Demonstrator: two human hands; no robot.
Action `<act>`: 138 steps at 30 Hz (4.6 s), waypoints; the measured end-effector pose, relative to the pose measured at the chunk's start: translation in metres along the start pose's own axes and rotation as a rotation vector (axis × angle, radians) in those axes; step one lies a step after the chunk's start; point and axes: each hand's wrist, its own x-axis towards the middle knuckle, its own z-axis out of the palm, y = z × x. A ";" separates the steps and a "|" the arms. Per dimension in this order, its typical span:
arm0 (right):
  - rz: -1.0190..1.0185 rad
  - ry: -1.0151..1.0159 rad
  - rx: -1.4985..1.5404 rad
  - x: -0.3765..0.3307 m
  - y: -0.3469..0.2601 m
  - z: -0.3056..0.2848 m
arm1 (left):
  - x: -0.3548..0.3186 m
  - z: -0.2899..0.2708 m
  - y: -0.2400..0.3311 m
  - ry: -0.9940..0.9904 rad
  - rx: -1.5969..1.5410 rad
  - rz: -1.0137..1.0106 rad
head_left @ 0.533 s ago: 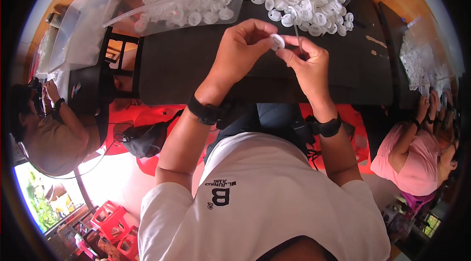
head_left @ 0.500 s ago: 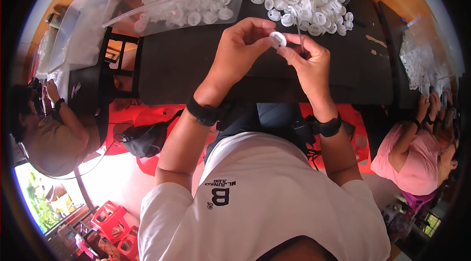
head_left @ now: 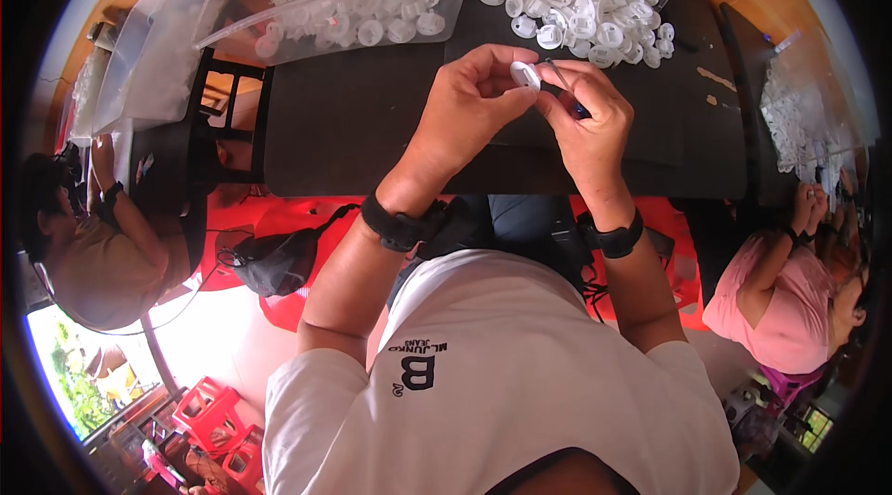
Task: Cleaning residue or flash from small white plastic caps using a hand-held tool.
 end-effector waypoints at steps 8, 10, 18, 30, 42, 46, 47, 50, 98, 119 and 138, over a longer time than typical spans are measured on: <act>-0.059 0.005 -0.040 0.002 -0.005 0.000 | 0.003 -0.001 0.005 0.017 0.102 -0.022; -0.097 0.022 -0.043 0.002 -0.003 0.001 | 0.003 -0.001 0.008 0.018 0.134 -0.019; -0.121 0.033 -0.069 0.001 0.000 0.002 | 0.004 0.002 0.013 0.045 0.319 0.029; -0.101 0.038 -0.030 0.000 -0.003 0.000 | 0.002 0.005 0.022 0.049 0.345 0.023; -0.102 0.026 -0.021 -0.005 -0.002 0.004 | 0.013 -0.007 0.008 0.007 0.271 0.049; -0.016 0.008 0.018 -0.010 0.002 0.005 | 0.019 -0.010 -0.003 -0.026 0.190 -0.019; -0.017 0.007 0.019 -0.011 0.004 0.005 | 0.020 -0.011 -0.006 -0.051 0.115 -0.020; 0.067 0.014 0.067 -0.012 0.007 0.004 | 0.022 -0.011 -0.012 -0.055 0.073 -0.062; 0.224 -0.338 -0.038 -0.021 -0.017 -0.017 | 0.000 -0.027 -0.037 0.029 -0.226 0.019; 0.172 -0.390 -0.237 -0.012 -0.024 -0.017 | 0.000 -0.023 -0.040 0.076 -0.143 0.075; -0.015 -0.412 -0.390 -0.008 -0.011 -0.026 | 0.004 -0.021 -0.038 0.057 -0.083 -0.002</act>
